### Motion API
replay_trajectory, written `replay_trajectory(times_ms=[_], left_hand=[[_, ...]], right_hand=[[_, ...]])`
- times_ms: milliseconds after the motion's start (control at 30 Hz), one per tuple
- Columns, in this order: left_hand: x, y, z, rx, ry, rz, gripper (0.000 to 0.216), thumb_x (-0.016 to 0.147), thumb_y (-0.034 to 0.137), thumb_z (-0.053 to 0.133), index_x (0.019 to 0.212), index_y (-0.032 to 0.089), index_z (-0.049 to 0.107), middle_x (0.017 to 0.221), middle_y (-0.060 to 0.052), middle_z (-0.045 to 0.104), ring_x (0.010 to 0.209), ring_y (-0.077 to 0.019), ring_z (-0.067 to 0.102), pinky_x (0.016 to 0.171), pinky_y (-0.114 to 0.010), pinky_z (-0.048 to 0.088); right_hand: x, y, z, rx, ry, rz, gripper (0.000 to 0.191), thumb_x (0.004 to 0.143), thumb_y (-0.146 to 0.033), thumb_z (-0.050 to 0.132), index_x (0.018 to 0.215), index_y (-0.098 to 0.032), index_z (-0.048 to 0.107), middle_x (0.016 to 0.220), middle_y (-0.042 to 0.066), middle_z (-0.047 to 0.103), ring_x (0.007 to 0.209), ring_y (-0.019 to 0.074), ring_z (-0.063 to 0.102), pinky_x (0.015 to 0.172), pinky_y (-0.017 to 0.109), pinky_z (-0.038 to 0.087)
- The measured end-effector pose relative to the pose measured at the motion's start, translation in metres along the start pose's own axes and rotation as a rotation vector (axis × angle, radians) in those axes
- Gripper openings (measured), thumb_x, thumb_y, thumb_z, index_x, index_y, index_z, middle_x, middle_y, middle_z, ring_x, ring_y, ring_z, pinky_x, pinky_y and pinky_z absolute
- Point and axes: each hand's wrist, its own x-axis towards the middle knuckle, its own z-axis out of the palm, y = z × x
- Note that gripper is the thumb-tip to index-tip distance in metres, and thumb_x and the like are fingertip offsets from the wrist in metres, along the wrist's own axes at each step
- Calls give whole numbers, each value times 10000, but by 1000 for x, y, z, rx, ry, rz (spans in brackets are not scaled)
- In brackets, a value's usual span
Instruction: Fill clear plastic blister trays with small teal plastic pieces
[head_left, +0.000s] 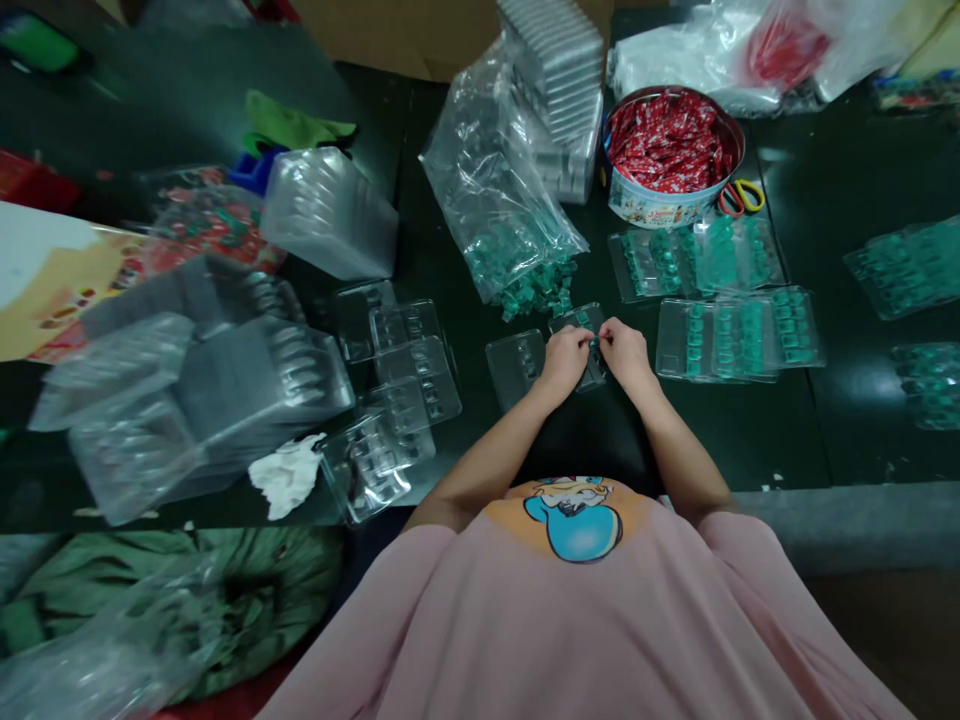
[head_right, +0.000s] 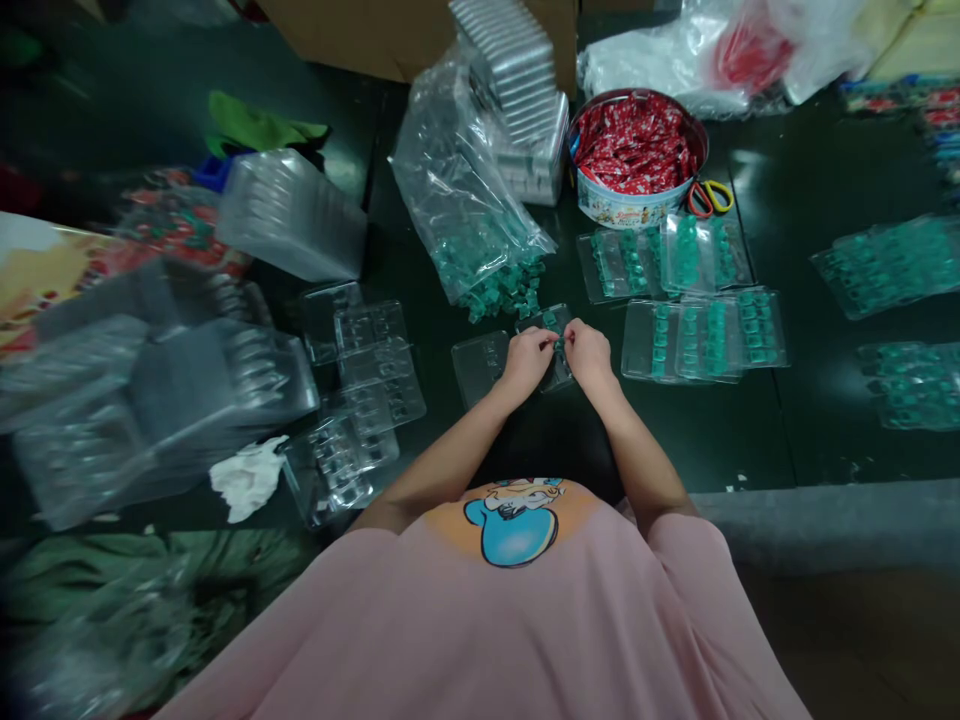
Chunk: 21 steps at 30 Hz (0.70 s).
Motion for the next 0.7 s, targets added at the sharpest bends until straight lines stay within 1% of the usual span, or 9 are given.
replay_trajectory(times_ms=[167,300,400,467,533,633,700], left_hand=[[3,-1,3,105,-22,-5,290,834,53,507,922,184,751,941,-85,691,916,-208,633,848,-319,489],[2,-2,0,147,-57,26,295,857,71,490,935,170,757,956,-100,673,950,-216,622,857,-321,496],[-4,-3,-6,105,-35,39,315,867,77,480,998,168,751,970,-95,675,954,-207,625,895,-324,494],[-7,-4,-9,39,-5,70,323,860,74,496,1049,178,736,994,-85,680,944,-195,629,906,-317,491],[-7,-5,-10,-16,-13,108,294,839,87,552,1051,188,728,983,-72,684,916,-189,632,882,-310,495],[-5,-6,-5,-29,-44,120,221,793,89,631,962,199,724,917,-54,675,880,-194,624,837,-314,494],[-3,-6,0,-17,-46,116,191,785,69,633,905,197,708,898,-53,663,885,-200,615,825,-319,486]], right_hand=[[0,-1,3,-51,13,-9,191,849,-151,481,905,-215,652,809,43,675,747,191,599,674,275,380],[-1,1,3,-88,5,-63,243,870,-144,459,938,-192,687,897,82,681,834,208,611,739,288,416],[-3,5,0,-52,-12,-124,306,885,-121,422,974,-174,709,956,107,675,875,208,617,791,293,439],[-4,8,-2,7,-1,-151,323,881,-111,419,1002,-177,711,972,104,676,870,201,622,809,293,448],[-4,11,-4,69,7,-162,303,859,-108,452,995,-190,710,955,86,684,862,198,626,819,297,454],[-1,11,-5,133,-37,-159,258,812,-97,502,917,-211,708,879,45,698,829,189,625,813,298,458],[2,10,-6,140,-69,-155,243,793,-89,509,872,-215,702,825,22,696,791,176,618,795,290,455]])
